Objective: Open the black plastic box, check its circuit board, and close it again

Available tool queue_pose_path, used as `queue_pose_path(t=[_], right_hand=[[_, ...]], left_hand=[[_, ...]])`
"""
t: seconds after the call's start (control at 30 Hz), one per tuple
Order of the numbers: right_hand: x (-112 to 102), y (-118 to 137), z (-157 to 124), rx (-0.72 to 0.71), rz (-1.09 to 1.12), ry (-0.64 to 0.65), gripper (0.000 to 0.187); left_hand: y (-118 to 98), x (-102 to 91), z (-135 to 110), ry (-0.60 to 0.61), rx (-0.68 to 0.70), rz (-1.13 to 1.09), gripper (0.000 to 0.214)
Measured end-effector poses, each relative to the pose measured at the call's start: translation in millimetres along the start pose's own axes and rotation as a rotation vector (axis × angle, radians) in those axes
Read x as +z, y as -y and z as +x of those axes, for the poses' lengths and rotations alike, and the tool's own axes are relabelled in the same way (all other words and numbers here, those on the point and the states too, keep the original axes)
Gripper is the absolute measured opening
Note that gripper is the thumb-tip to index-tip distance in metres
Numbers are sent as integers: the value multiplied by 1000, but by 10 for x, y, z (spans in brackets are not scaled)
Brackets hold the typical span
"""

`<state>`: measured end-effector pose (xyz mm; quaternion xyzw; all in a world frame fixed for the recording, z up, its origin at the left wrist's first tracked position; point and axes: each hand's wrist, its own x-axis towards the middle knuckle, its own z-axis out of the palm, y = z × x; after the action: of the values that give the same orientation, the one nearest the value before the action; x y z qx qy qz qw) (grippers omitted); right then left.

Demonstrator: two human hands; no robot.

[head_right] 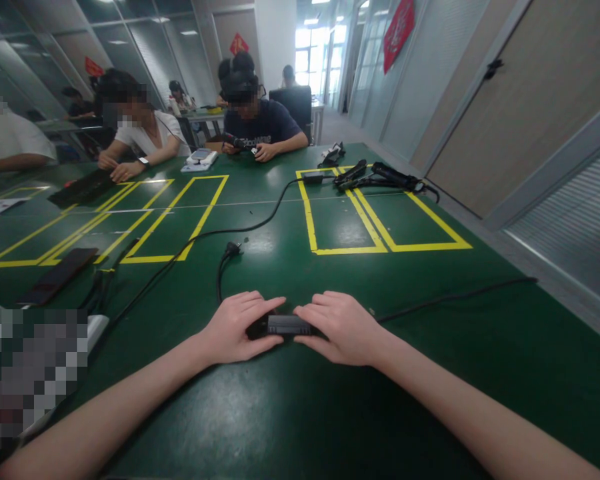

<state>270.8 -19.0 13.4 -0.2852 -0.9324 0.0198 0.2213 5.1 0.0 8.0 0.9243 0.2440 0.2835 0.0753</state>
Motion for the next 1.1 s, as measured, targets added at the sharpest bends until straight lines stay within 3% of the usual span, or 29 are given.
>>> queue_pose_path(t=[0.23, 0.37, 0.47, 0.77, 0.93, 1.1], right_hand=[[-10, 12, 16, -1, 11, -18, 30], [-26, 19, 37, -78, -20, -66, 31], [-33, 4, 28, -158, -107, -100, 31], [-38, -22, -1, -227, -258, -193, 31], [-38, -32, -4, -232, -261, -216, 31], [-31, -48, -16, -221, -242, -188, 29]], left_hand=[[-8, -5, -4, 38, 19, -9, 43], [-16, -9, 0, 59, -28, -65, 44], [-41, -19, 15, 111, -111, -115, 52], [-111, -113, 99, 265, -438, -319, 39], [-116, -114, 76, 189, -483, -418, 43], [-133, -22, 20, 13, -368, -407, 40]])
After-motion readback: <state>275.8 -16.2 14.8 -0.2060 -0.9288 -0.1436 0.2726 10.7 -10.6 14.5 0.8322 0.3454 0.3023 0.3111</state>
